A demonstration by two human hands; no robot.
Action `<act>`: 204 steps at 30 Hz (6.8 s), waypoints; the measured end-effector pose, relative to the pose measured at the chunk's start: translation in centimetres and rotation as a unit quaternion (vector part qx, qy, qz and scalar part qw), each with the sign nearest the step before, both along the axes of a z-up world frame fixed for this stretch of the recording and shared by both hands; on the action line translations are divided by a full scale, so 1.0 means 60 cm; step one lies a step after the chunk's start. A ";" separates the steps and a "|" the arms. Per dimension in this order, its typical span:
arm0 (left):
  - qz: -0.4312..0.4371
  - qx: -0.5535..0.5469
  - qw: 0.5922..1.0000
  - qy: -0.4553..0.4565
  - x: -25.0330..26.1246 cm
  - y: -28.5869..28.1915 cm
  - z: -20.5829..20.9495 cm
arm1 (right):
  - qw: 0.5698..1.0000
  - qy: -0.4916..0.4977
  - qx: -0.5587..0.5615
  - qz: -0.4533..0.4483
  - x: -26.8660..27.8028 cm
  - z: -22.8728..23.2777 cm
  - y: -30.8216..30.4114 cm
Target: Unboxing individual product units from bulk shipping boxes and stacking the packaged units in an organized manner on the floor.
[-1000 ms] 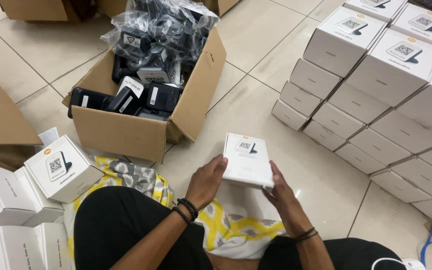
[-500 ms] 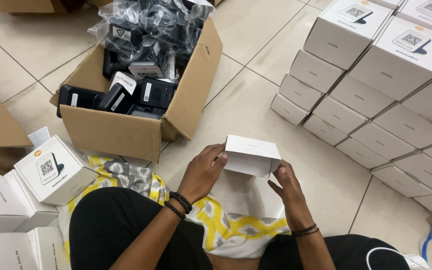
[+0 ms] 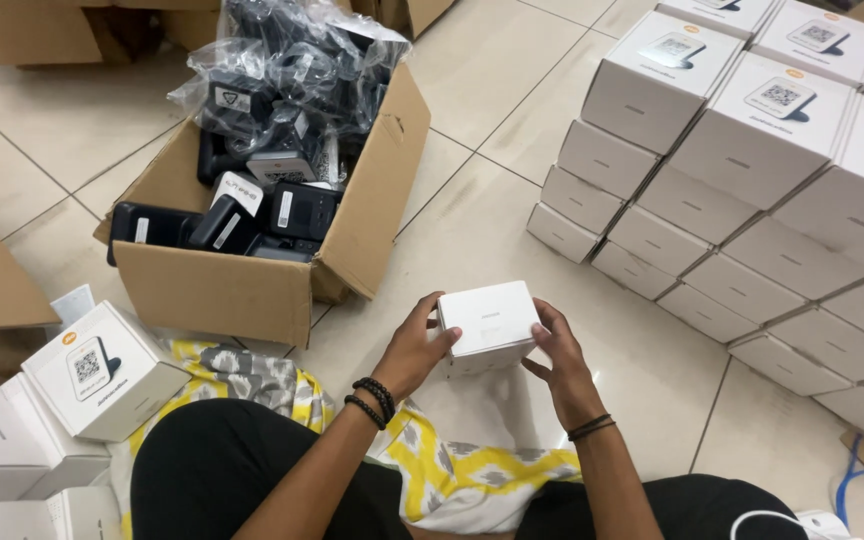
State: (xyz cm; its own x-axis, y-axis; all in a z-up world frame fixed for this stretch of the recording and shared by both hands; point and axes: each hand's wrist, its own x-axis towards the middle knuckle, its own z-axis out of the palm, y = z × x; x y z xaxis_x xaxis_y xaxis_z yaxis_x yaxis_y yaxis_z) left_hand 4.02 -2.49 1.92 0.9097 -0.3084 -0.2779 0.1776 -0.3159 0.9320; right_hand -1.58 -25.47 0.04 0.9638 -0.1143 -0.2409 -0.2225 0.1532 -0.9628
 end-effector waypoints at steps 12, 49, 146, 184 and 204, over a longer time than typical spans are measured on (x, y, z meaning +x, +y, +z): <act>0.000 -0.045 0.986 0.159 -0.092 -0.032 0.061 | 0.996 0.049 -0.070 0.019 -0.086 0.062 -0.009; -0.435 0.225 0.696 -0.525 0.128 -1.298 0.326 | 0.765 -0.210 -0.377 -0.478 -0.264 0.192 -0.864; 0.080 -0.212 0.946 0.232 -0.006 -0.073 0.039 | 0.853 -0.245 -0.460 0.017 -0.109 0.118 -0.023; -0.202 0.337 0.793 -0.465 -0.142 -0.135 -0.078 | 0.852 -0.186 -0.473 -0.125 0.000 0.169 -0.084; -0.202 0.409 0.732 -0.506 -0.041 -0.105 -0.074 | 0.933 0.000 -0.349 0.090 -0.054 -0.118 -0.006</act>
State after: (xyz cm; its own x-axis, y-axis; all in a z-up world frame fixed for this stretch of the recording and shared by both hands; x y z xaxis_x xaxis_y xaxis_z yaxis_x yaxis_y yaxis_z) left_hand 1.56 -8.78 -2.49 0.6584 -0.7155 0.2334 -0.7345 -0.6785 -0.0080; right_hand -4.82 -25.83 -7.02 0.9827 -0.0794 -0.1675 -0.1833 -0.5514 -0.8138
